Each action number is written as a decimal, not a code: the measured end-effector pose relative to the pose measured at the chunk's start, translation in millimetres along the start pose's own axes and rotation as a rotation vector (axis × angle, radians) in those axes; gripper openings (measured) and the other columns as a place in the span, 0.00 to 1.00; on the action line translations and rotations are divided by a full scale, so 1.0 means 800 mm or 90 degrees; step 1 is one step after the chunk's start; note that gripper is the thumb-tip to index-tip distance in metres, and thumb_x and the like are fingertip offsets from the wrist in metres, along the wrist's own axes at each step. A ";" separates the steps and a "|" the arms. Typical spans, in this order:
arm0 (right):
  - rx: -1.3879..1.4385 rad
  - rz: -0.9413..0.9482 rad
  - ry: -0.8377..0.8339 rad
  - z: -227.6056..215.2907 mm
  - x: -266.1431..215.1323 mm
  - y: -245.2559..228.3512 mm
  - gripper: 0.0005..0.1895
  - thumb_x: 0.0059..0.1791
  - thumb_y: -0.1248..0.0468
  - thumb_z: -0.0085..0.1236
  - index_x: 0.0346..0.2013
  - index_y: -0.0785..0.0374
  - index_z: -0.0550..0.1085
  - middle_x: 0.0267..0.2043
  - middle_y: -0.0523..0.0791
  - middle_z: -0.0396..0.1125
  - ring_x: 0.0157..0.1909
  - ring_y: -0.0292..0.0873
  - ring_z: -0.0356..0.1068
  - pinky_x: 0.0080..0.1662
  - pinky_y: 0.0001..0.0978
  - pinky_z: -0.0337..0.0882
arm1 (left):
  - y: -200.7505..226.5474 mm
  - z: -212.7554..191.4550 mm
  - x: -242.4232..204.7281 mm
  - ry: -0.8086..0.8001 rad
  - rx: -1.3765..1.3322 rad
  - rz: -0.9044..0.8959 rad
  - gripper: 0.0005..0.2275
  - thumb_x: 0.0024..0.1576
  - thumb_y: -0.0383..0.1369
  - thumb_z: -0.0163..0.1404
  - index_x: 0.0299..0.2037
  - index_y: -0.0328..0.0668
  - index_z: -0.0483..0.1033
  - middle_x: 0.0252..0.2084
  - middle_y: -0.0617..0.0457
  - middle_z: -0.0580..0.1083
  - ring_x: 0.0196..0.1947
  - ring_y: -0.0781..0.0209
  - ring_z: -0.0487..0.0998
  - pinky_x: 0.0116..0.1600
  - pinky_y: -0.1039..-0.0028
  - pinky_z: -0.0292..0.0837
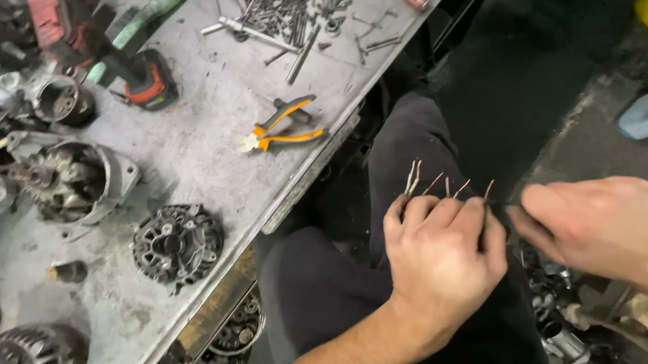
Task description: The person uses a small metal tool to scrape and clean the copper wire ends on a stator assembly held on their lap. They rotate the component to access different wire ends, repeatedly scraping the insulation or oxidation from the tips.
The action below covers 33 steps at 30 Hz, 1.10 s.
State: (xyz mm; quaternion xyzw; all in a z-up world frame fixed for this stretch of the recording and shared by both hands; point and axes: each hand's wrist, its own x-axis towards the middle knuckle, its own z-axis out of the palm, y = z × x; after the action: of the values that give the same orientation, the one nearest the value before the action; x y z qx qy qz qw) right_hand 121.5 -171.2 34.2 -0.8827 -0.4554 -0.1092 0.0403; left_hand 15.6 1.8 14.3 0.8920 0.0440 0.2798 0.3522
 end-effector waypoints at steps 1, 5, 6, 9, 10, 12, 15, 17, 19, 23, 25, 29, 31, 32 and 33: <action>0.002 0.004 0.000 0.003 0.001 -0.001 0.20 0.45 0.50 0.59 0.18 0.56 0.64 0.16 0.47 0.63 0.19 0.54 0.66 0.24 0.46 0.66 | -0.002 0.000 -0.002 -0.004 0.001 0.002 0.04 0.57 0.33 0.55 0.34 0.43 0.80 0.31 0.55 0.76 0.39 0.53 0.77 0.59 0.55 0.67; -0.052 0.088 -0.091 0.006 -0.005 0.010 0.21 0.47 0.48 0.59 0.19 0.56 0.66 0.14 0.46 0.64 0.17 0.54 0.67 0.22 0.46 0.66 | 0.000 0.005 -0.005 -0.003 0.021 0.019 0.04 0.56 0.32 0.56 0.34 0.43 0.80 0.30 0.55 0.76 0.39 0.53 0.77 0.60 0.54 0.67; -0.073 0.099 -0.064 0.008 -0.008 0.013 0.21 0.47 0.48 0.57 0.17 0.55 0.65 0.14 0.46 0.63 0.18 0.53 0.67 0.23 0.44 0.66 | -0.001 0.007 -0.007 0.000 0.024 0.025 0.04 0.56 0.32 0.56 0.34 0.42 0.80 0.30 0.55 0.76 0.39 0.53 0.77 0.59 0.54 0.67; 0.083 0.020 -0.045 0.022 -0.014 0.010 0.21 0.45 0.50 0.60 0.18 0.58 0.65 0.14 0.47 0.63 0.16 0.54 0.67 0.20 0.48 0.65 | -0.003 0.004 -0.002 -0.004 0.014 0.029 0.04 0.56 0.32 0.56 0.34 0.42 0.80 0.30 0.55 0.76 0.39 0.53 0.77 0.59 0.55 0.68; 0.080 0.029 -0.045 0.020 -0.016 0.011 0.21 0.45 0.50 0.60 0.18 0.58 0.65 0.14 0.47 0.63 0.16 0.54 0.67 0.20 0.48 0.65 | -0.004 0.003 -0.004 -0.009 0.008 0.035 0.04 0.56 0.32 0.56 0.34 0.42 0.80 0.30 0.55 0.76 0.39 0.53 0.77 0.59 0.55 0.68; -0.040 0.164 -0.070 0.018 -0.011 0.011 0.22 0.52 0.52 0.58 0.20 0.58 0.65 0.15 0.48 0.63 0.20 0.56 0.67 0.23 0.47 0.65 | -0.008 -0.002 -0.007 -0.021 -0.009 0.031 0.04 0.55 0.32 0.56 0.34 0.42 0.80 0.30 0.55 0.76 0.38 0.54 0.77 0.58 0.55 0.68; 0.108 0.012 0.015 0.021 -0.007 -0.017 0.21 0.45 0.52 0.61 0.16 0.58 0.64 0.14 0.49 0.62 0.17 0.56 0.66 0.21 0.49 0.65 | -0.012 -0.001 0.001 -0.021 -0.017 0.040 0.04 0.55 0.32 0.56 0.34 0.43 0.81 0.30 0.55 0.75 0.38 0.53 0.77 0.58 0.58 0.69; 0.072 0.063 -0.004 0.024 -0.002 -0.011 0.22 0.47 0.51 0.62 0.17 0.58 0.65 0.15 0.48 0.63 0.18 0.57 0.67 0.22 0.48 0.66 | -0.014 -0.005 0.002 -0.031 -0.024 0.036 0.04 0.55 0.32 0.57 0.34 0.43 0.81 0.30 0.55 0.75 0.38 0.53 0.77 0.57 0.59 0.69; 0.030 0.116 -0.021 0.025 0.000 -0.007 0.23 0.50 0.50 0.62 0.18 0.58 0.66 0.16 0.48 0.64 0.19 0.57 0.67 0.22 0.48 0.66 | -0.014 -0.004 0.002 -0.040 -0.037 0.036 0.04 0.56 0.32 0.57 0.35 0.43 0.81 0.30 0.55 0.76 0.38 0.53 0.77 0.56 0.60 0.69; 0.063 0.026 0.007 0.029 0.005 -0.004 0.19 0.44 0.50 0.62 0.18 0.57 0.67 0.15 0.48 0.64 0.17 0.56 0.67 0.20 0.48 0.66 | -0.017 -0.007 0.003 -0.022 -0.043 0.031 0.04 0.55 0.32 0.57 0.35 0.43 0.82 0.30 0.56 0.76 0.38 0.53 0.77 0.57 0.60 0.69; 0.053 0.018 -0.018 0.029 0.002 -0.003 0.20 0.45 0.51 0.63 0.19 0.57 0.66 0.13 0.48 0.64 0.16 0.55 0.67 0.20 0.49 0.67 | -0.018 -0.008 -0.002 -0.028 -0.045 0.023 0.03 0.55 0.31 0.57 0.35 0.43 0.82 0.30 0.56 0.76 0.38 0.54 0.77 0.57 0.60 0.69; 0.032 0.096 -0.010 0.018 0.003 -0.012 0.21 0.47 0.51 0.61 0.18 0.58 0.64 0.14 0.48 0.63 0.18 0.55 0.67 0.22 0.47 0.67 | -0.012 -0.006 -0.003 -0.007 -0.015 0.029 0.04 0.55 0.31 0.57 0.37 0.41 0.81 0.31 0.54 0.76 0.39 0.53 0.77 0.58 0.58 0.68; 0.087 0.055 0.007 0.017 -0.001 -0.016 0.21 0.44 0.50 0.64 0.17 0.57 0.64 0.12 0.49 0.62 0.16 0.55 0.67 0.21 0.49 0.67 | -0.007 -0.003 -0.004 -0.003 0.003 0.043 0.05 0.55 0.31 0.57 0.37 0.40 0.81 0.31 0.54 0.76 0.40 0.53 0.77 0.59 0.56 0.68; 0.050 0.089 -0.016 0.018 -0.003 -0.011 0.21 0.46 0.50 0.63 0.19 0.57 0.65 0.13 0.48 0.63 0.17 0.55 0.67 0.21 0.48 0.67 | -0.005 -0.001 -0.003 -0.008 0.019 0.054 0.05 0.55 0.31 0.57 0.37 0.40 0.81 0.31 0.54 0.76 0.40 0.53 0.77 0.59 0.54 0.67; 0.017 0.114 -0.040 0.018 -0.003 -0.005 0.20 0.48 0.50 0.62 0.20 0.57 0.66 0.14 0.47 0.65 0.18 0.56 0.68 0.21 0.47 0.67 | -0.002 0.000 -0.003 -0.009 0.040 0.059 0.05 0.54 0.31 0.57 0.37 0.40 0.81 0.31 0.54 0.76 0.40 0.52 0.76 0.60 0.52 0.67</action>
State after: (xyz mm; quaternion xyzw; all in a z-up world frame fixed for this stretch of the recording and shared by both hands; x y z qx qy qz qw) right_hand 119.3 -168.3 19.5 -0.9222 -0.3771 -0.0713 0.0478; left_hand 13.8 2.5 12.6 0.9058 0.0091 0.2880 0.3107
